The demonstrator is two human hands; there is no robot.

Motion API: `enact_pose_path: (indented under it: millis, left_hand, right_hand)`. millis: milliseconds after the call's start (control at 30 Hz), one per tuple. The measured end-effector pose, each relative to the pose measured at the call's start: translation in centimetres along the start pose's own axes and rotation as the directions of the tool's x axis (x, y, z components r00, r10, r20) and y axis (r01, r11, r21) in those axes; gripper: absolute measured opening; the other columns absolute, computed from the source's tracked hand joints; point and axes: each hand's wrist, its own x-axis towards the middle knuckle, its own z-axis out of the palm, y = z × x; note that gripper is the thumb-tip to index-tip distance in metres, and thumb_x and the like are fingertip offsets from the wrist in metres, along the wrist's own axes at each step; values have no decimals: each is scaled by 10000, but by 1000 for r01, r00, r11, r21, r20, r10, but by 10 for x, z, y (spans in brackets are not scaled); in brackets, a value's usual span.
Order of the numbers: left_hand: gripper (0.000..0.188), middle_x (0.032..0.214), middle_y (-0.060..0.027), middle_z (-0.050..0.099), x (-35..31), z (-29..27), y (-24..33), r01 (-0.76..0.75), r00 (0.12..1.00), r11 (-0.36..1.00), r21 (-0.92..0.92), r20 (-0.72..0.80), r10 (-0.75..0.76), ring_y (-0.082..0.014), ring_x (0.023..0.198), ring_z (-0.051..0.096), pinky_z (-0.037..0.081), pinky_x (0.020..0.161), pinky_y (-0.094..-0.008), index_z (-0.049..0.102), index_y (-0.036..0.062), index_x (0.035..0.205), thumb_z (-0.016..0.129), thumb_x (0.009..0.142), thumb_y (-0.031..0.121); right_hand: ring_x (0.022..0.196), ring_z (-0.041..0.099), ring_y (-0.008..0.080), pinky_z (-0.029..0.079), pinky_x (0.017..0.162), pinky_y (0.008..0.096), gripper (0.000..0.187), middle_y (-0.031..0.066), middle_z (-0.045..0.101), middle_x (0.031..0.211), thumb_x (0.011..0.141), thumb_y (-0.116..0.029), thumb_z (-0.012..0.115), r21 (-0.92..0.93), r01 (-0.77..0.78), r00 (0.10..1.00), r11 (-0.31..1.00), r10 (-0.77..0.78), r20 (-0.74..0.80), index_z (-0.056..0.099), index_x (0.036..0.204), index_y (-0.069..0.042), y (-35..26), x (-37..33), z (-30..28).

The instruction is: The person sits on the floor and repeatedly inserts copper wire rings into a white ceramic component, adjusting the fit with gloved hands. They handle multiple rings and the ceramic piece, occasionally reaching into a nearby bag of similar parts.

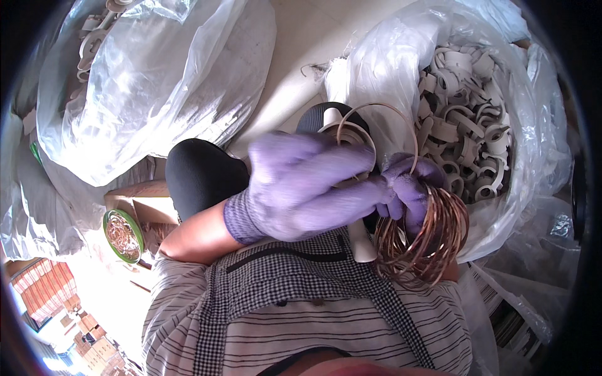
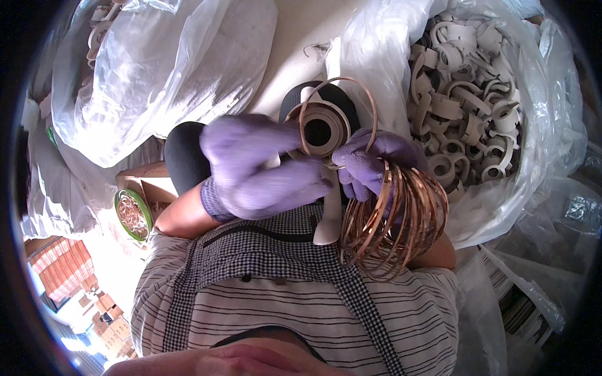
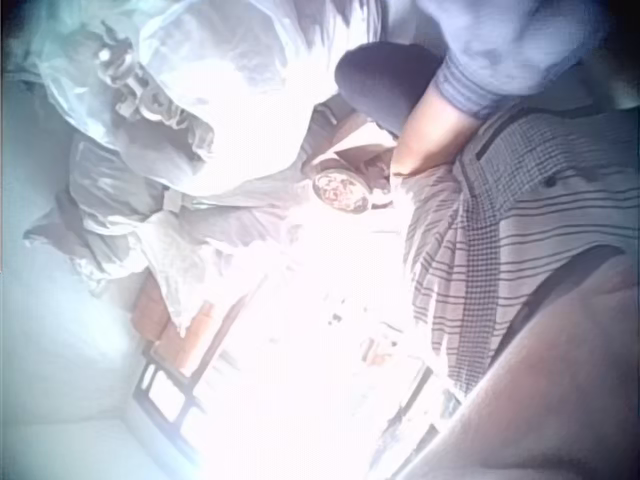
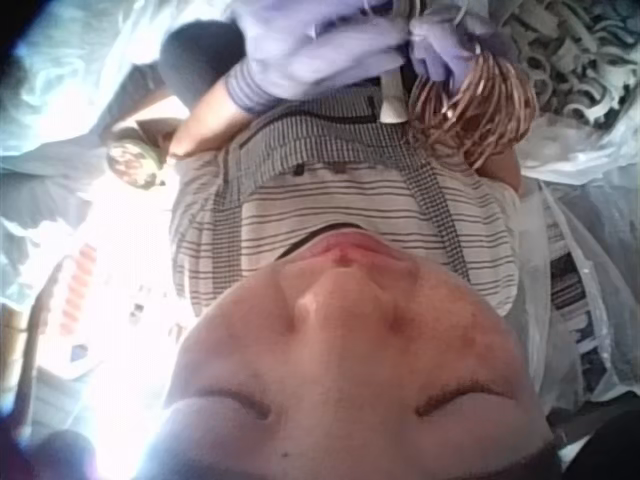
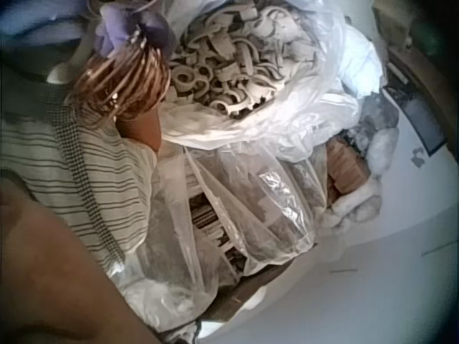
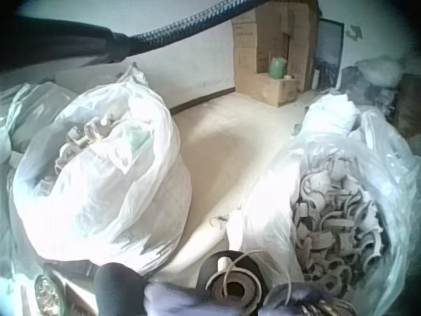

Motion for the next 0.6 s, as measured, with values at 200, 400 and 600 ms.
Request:
enact_pose_path:
  millis: [200, 400, 600]
  left_hand:
    - [459, 1096, -54, 667, -9, 6, -4, -67, 995, 994, -82, 69, 73, -199, 823, 625, 506, 695, -340, 754, 131, 1164, 802, 748, 317]
    - [524, 1176, -193, 675, 20, -21, 2, 283, 951, 884, -372, 230, -207, -295, 1000, 691, 563, 867, -390, 707, -11, 1188, 842, 820, 337]
    - [208, 914, -124, 746, 4, -14, -4, 435, 892, 778, -454, 336, -302, -205, 787, 729, 579, 689, -327, 734, 33, 1078, 777, 900, 132]
  right_hand:
    - [553, 573, 106, 457, 461, 270, 357, 94, 646, 841, 1079, -215, 521, 414, -152, 862, 897, -85, 500, 516, 1365, -3, 31, 13, -39]
    - [648, 603, 112, 484, 549, 257, 321, 83, 655, 857, 1028, -179, 600, 314, -165, 927, 935, 38, 373, 564, 1290, 2, 19, 10, -22]
    - [744, 633, 119, 510, 637, 245, 289, 72, 665, 873, 977, -143, 678, -88, -219, 973, 972, 210, -98, 612, 1215, 7, -13, 7, -2]
